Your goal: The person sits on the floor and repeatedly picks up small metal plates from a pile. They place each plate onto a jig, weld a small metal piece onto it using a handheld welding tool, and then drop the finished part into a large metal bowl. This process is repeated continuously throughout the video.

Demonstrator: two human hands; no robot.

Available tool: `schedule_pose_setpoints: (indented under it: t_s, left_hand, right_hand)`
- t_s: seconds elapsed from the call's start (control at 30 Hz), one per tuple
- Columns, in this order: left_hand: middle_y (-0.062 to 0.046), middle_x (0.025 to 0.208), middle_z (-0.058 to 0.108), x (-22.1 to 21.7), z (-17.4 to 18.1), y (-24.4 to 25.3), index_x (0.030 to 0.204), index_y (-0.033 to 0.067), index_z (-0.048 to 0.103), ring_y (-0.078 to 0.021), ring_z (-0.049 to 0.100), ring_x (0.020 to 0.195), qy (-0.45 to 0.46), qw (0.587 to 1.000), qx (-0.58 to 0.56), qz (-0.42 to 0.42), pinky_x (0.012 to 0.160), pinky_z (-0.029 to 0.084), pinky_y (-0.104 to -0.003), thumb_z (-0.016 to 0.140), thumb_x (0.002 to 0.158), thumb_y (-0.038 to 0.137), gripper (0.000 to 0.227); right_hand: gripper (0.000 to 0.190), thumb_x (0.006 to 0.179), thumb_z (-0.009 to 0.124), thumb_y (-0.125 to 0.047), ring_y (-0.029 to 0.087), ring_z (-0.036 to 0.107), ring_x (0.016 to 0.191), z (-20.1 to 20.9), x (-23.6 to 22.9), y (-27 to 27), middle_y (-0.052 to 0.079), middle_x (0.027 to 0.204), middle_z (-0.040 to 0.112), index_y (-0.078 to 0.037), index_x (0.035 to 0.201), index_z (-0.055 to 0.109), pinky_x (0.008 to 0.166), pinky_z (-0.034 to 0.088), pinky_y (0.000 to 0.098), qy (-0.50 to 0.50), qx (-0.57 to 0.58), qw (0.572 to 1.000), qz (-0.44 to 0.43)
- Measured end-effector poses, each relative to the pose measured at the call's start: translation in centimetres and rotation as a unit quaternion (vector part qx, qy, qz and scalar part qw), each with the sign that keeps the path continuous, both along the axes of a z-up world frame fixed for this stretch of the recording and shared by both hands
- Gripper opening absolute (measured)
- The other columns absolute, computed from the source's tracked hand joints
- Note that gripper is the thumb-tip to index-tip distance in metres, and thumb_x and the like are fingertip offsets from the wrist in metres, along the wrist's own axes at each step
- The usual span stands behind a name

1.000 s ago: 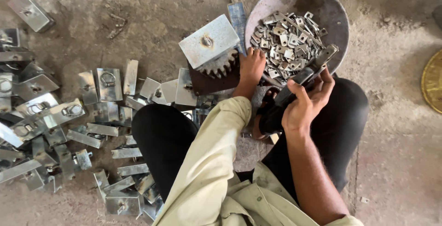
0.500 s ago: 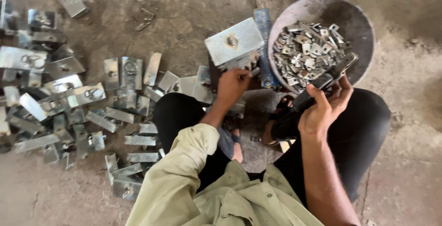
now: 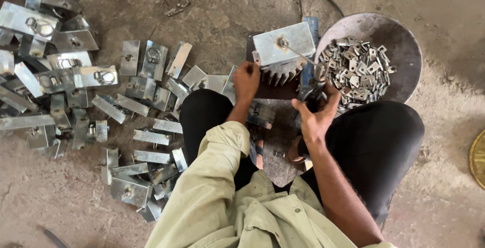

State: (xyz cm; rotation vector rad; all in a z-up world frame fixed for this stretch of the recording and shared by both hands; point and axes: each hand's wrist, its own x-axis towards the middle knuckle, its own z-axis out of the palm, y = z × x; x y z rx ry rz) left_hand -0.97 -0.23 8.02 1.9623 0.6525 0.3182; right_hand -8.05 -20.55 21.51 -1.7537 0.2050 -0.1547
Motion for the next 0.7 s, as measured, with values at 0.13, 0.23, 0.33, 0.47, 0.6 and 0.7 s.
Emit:
schedule_pose_setpoints:
  t_s: [0.13, 0.23, 0.33, 0.47, 0.6, 0.7]
  left_hand:
    - [-0.011, 0.075, 0.076, -1.2, 0.4, -1.7, 0.089, 0.0022, 0.077, -0.0198, 0.075, 0.070, 0.035, 0.994, -0.085, -0.055, 0.068, 0.056, -0.036, 0.067, 0.092, 0.026, 0.026]
    - [-0.010, 0.072, 0.075, -1.4, 1.3, -2.5, 0.090, 0.0014, 0.075, -0.0213, 0.073, 0.068, 0.046, 0.988, -0.139, -0.055, 0.066, 0.054, -0.037, 0.064, 0.095, 0.026, 0.028]
    - [-0.013, 0.071, 0.072, -1.1, 1.5, -2.4, 0.087, 0.0012, 0.074, -0.0257, 0.070, 0.067, 0.050, 0.988, -0.139, -0.040, 0.066, 0.052, -0.039, 0.061, 0.097, 0.027, 0.030]
    - [-0.019, 0.074, 0.070, -0.9, 1.1, -2.3, 0.088, 0.0002, 0.070, -0.0328, 0.068, 0.069, 0.046, 0.993, -0.095, -0.045, 0.069, 0.050, -0.043, 0.063, 0.096, 0.027, 0.029]
    - [-0.018, 0.075, 0.070, -0.9, 0.8, -2.5, 0.091, 0.0021, 0.071, -0.0337, 0.070, 0.072, 0.033, 0.994, -0.092, -0.052, 0.069, 0.050, -0.043, 0.062, 0.094, 0.028, 0.027]
    - [-0.018, 0.076, 0.071, -0.9, 0.7, -2.5, 0.089, 0.0034, 0.072, -0.0335, 0.070, 0.074, 0.039, 0.995, -0.079, -0.039, 0.070, 0.051, -0.043, 0.062, 0.094, 0.028, 0.027]
  right_hand:
    - [0.080, 0.071, 0.086, -0.012, 0.023, 0.060, 0.104, -1.1, 0.2, 0.6, 0.013, 0.117, 0.056, -0.001, 0.137, 0.042, 0.092, 0.055, 0.0411, -0.005, -0.042, 0.998, 0.043]
    - [0.080, 0.071, 0.086, -0.016, 0.024, 0.062, 0.104, -1.9, 0.2, 0.6, 0.013, 0.115, 0.059, 0.000, 0.136, 0.043, 0.093, 0.056, 0.0436, 0.011, -0.075, 0.995, 0.061]
    - [0.080, 0.071, 0.087, -0.016, 0.025, 0.063, 0.108, -2.2, -0.2, 0.6, 0.015, 0.117, 0.059, 0.001, 0.136, 0.044, 0.096, 0.056, 0.0456, -0.004, -0.099, 0.992, 0.082]
    - [0.082, 0.070, 0.085, -0.016, 0.025, 0.064, 0.105, -1.5, -0.4, 0.8, 0.015, 0.117, 0.059, 0.002, 0.138, 0.043, 0.090, 0.059, 0.0425, 0.016, -0.103, 0.991, 0.086]
    - [0.082, 0.070, 0.083, -0.016, 0.026, 0.066, 0.101, -1.3, -0.2, 0.8, 0.016, 0.117, 0.059, 0.002, 0.139, 0.043, 0.082, 0.062, 0.0390, 0.045, -0.083, 0.992, 0.080]
    - [0.083, 0.072, 0.086, -0.014, 0.028, 0.065, 0.110, -1.9, -0.1, 0.7, 0.019, 0.123, 0.058, 0.004, 0.142, 0.043, 0.092, 0.061, 0.0397, -0.003, -0.107, 0.990, 0.090]
